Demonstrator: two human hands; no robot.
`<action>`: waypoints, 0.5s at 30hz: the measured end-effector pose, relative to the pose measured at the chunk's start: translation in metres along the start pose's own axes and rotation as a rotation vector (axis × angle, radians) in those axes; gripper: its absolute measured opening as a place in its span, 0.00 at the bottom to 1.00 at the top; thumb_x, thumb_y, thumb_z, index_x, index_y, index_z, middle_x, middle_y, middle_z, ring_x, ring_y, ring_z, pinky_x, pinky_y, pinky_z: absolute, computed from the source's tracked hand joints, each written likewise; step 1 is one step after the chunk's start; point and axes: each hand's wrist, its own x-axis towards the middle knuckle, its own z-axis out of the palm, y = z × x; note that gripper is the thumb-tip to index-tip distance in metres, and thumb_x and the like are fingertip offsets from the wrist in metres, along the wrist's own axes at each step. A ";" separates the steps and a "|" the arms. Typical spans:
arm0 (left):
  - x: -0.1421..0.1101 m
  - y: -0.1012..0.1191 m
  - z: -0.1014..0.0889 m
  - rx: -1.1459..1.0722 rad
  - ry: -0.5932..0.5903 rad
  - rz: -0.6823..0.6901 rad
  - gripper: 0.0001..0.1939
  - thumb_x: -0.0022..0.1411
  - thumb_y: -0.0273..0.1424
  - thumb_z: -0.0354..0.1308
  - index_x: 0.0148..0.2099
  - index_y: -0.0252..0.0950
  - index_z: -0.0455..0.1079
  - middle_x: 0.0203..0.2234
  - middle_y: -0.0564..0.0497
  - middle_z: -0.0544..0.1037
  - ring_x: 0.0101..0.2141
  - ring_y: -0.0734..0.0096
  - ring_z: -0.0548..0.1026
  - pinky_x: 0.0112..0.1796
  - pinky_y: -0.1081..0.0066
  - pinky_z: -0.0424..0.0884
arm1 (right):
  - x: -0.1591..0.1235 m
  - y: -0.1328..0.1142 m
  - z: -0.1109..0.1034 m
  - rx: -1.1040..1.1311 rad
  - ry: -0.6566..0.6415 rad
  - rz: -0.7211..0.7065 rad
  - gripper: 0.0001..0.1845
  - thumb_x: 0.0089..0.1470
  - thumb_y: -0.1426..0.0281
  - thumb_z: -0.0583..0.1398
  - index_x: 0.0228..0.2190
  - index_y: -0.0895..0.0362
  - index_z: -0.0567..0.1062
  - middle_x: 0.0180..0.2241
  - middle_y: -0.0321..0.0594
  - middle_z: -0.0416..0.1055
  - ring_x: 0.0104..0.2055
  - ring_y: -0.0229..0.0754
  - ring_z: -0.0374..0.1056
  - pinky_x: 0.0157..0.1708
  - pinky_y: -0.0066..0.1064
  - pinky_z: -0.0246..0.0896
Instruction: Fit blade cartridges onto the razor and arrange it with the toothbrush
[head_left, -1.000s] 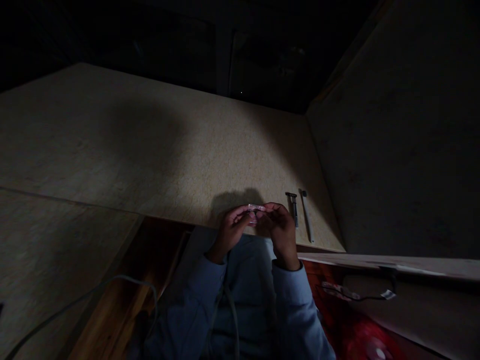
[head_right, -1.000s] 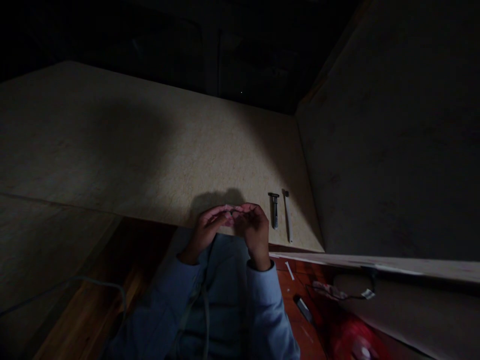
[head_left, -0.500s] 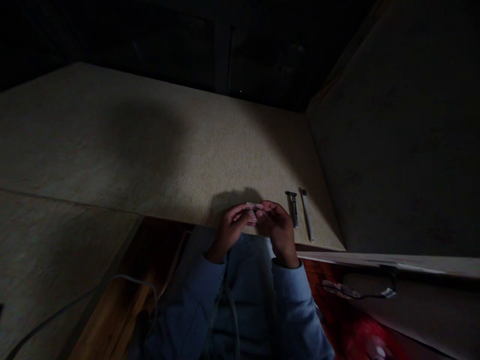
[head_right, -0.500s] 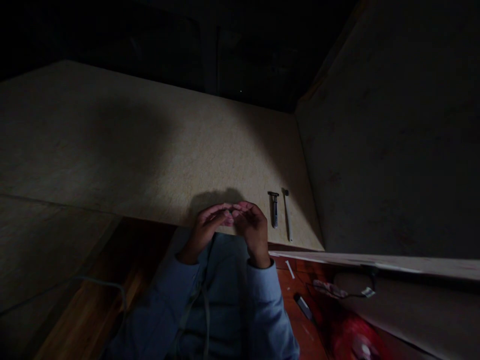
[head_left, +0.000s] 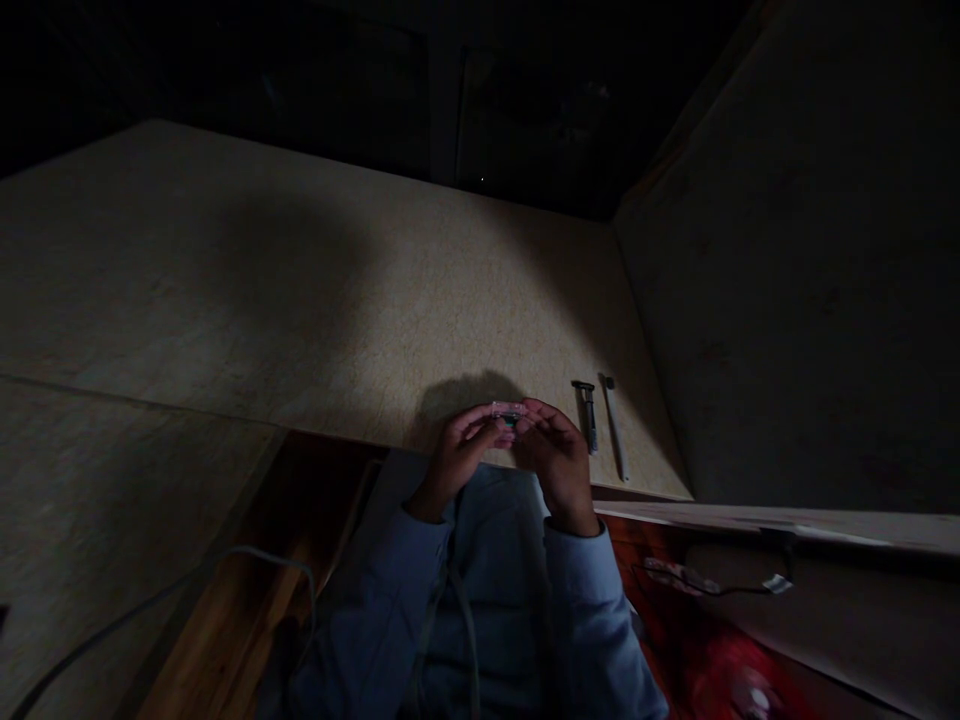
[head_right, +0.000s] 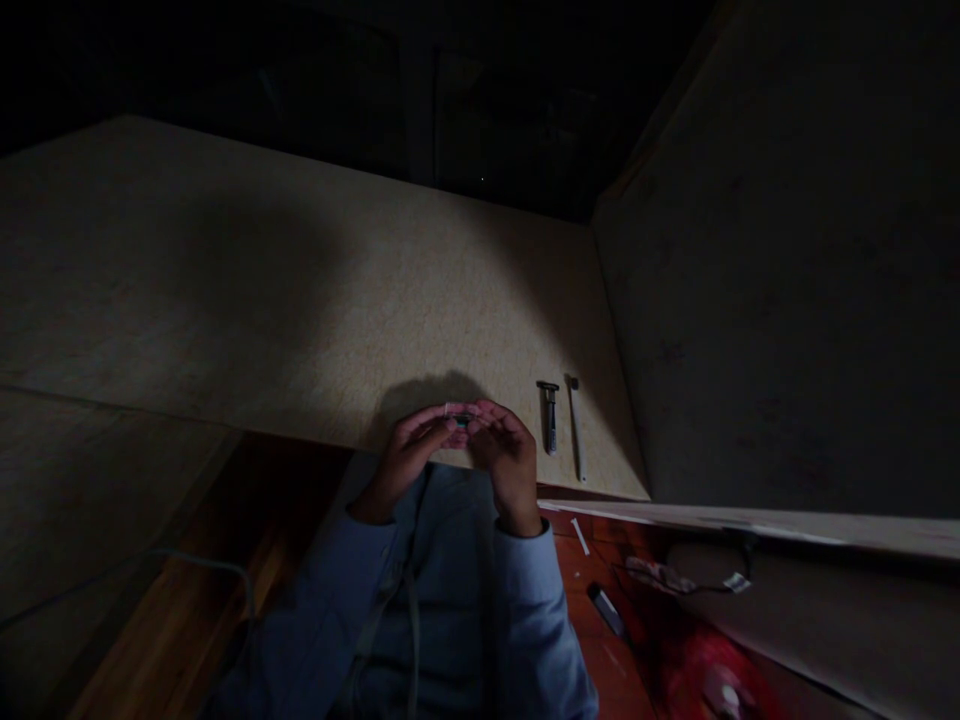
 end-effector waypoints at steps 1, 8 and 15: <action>0.000 0.000 0.000 0.006 -0.003 -0.002 0.21 0.56 0.41 0.68 0.48 0.33 0.78 0.47 0.40 0.82 0.36 0.63 0.82 0.41 0.62 0.81 | 0.000 0.000 0.000 0.002 0.000 -0.005 0.18 0.46 0.67 0.72 0.41 0.52 0.80 0.42 0.39 0.81 0.44 0.43 0.77 0.49 0.40 0.71; 0.001 0.000 0.000 -0.016 0.005 -0.010 0.23 0.55 0.43 0.69 0.49 0.32 0.78 0.47 0.39 0.82 0.38 0.60 0.83 0.40 0.62 0.81 | 0.000 0.004 -0.001 -0.020 0.008 -0.016 0.18 0.47 0.66 0.71 0.42 0.51 0.81 0.45 0.41 0.82 0.47 0.45 0.77 0.52 0.42 0.70; 0.002 -0.003 0.000 -0.049 0.035 -0.031 0.25 0.54 0.44 0.70 0.48 0.31 0.78 0.45 0.40 0.83 0.37 0.59 0.83 0.38 0.63 0.81 | 0.000 0.006 -0.001 0.045 0.057 0.047 0.19 0.45 0.61 0.73 0.41 0.51 0.83 0.43 0.41 0.82 0.44 0.45 0.77 0.49 0.41 0.69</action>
